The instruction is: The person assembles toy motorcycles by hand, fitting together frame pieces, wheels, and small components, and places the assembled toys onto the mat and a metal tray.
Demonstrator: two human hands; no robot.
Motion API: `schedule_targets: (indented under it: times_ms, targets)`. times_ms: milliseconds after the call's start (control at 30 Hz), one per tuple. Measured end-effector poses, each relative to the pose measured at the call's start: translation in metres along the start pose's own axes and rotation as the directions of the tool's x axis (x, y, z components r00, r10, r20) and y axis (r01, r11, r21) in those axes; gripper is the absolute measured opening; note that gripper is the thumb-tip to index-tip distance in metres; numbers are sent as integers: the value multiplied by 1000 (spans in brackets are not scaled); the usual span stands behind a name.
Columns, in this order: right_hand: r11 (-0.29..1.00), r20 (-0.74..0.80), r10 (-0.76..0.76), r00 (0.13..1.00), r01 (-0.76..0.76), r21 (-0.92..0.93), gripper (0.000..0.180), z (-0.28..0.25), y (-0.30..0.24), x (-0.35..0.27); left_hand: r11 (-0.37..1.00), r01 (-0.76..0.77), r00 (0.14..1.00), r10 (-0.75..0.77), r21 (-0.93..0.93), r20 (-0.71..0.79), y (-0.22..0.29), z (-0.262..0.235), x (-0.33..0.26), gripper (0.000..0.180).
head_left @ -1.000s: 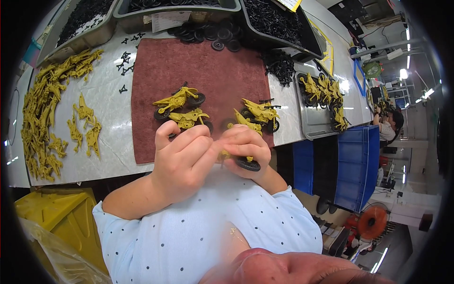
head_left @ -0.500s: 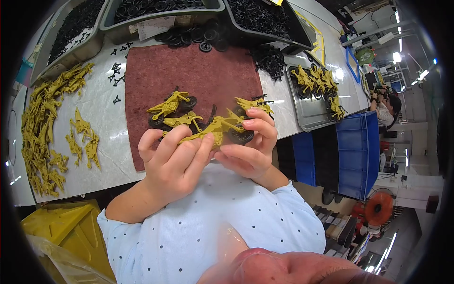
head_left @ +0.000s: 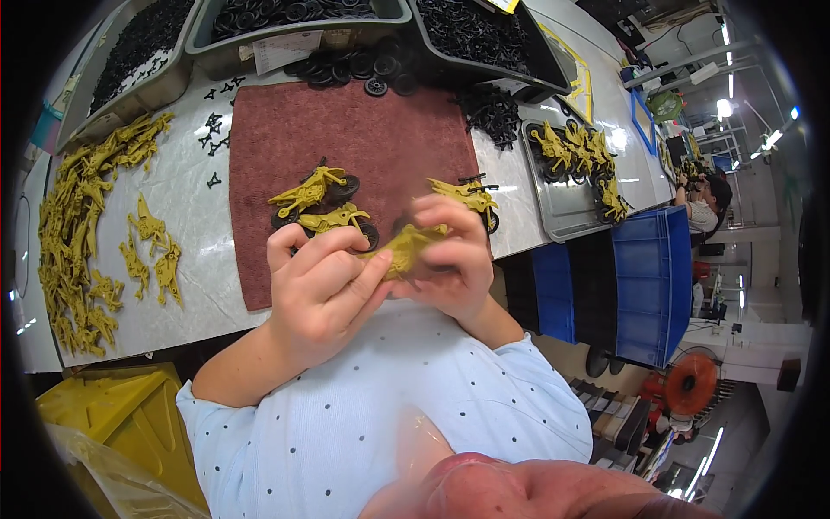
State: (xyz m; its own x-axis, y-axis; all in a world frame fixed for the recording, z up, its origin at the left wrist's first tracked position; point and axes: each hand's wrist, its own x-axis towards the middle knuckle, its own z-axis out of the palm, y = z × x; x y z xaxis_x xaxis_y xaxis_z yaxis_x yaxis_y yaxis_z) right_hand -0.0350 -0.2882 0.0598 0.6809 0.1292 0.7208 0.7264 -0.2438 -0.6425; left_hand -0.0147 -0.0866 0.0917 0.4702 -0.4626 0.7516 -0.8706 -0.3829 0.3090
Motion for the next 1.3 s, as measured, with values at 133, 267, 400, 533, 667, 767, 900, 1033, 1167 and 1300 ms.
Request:
schedule_targets:
  times_ms: [133, 267, 400, 533, 667, 767, 900, 1033, 1167, 1300]
  targets:
    - [876, 69, 328, 942, -331, 352, 41, -4, -12, 4, 973, 94, 995, -88, -213, 37, -3, -1, 0, 36]
    - [933, 190, 207, 960, -252, 258, 41, -6, -3, 1, 957, 169, 985, -155, -235, 78, -5, 1, 1, 36]
    - [977, 128, 185, 974, -196, 83, 36, -3, -11, 2, 972, 172, 984, -161, -158, 80, -2, 0, 4, 35]
    - [995, 122, 102, 987, -99, -28, 28, 2, -13, 4, 990, 130, 991, -128, -60, 36, 0, 5, 0, 28]
    - [996, 110, 41, 993, -32, -89, 28, 6, -12, 0, 990, 142, 990, -142, -23, -5, 2, 9, -6, 26]
    - [998, 86, 19, 996, -13, -66, 28, 9, -12, -3, 993, 119, 993, -119, -25, -26, 0, 12, -6, 25]
    - [999, 66, 20, 998, -18, -29, 27, 11, -13, -3, 992, 117, 991, -120, -42, -60, 1, 14, -7, 24]
    - [998, 57, 55, 997, -55, 12, 25, 14, -10, -4, 990, 130, 990, -133, -55, -48, -2, 15, -6, 23]
    - [971, 96, 232, 968, -236, 29, 22, 8, -6, 0, 992, 118, 993, -119, 31, 17, -10, 16, -5, 25]
    - [950, -204, 219, 954, -256, -177, 34, 15, -8, 3, 993, 93, 996, -93, 67, -10, -14, 21, -2, 28]
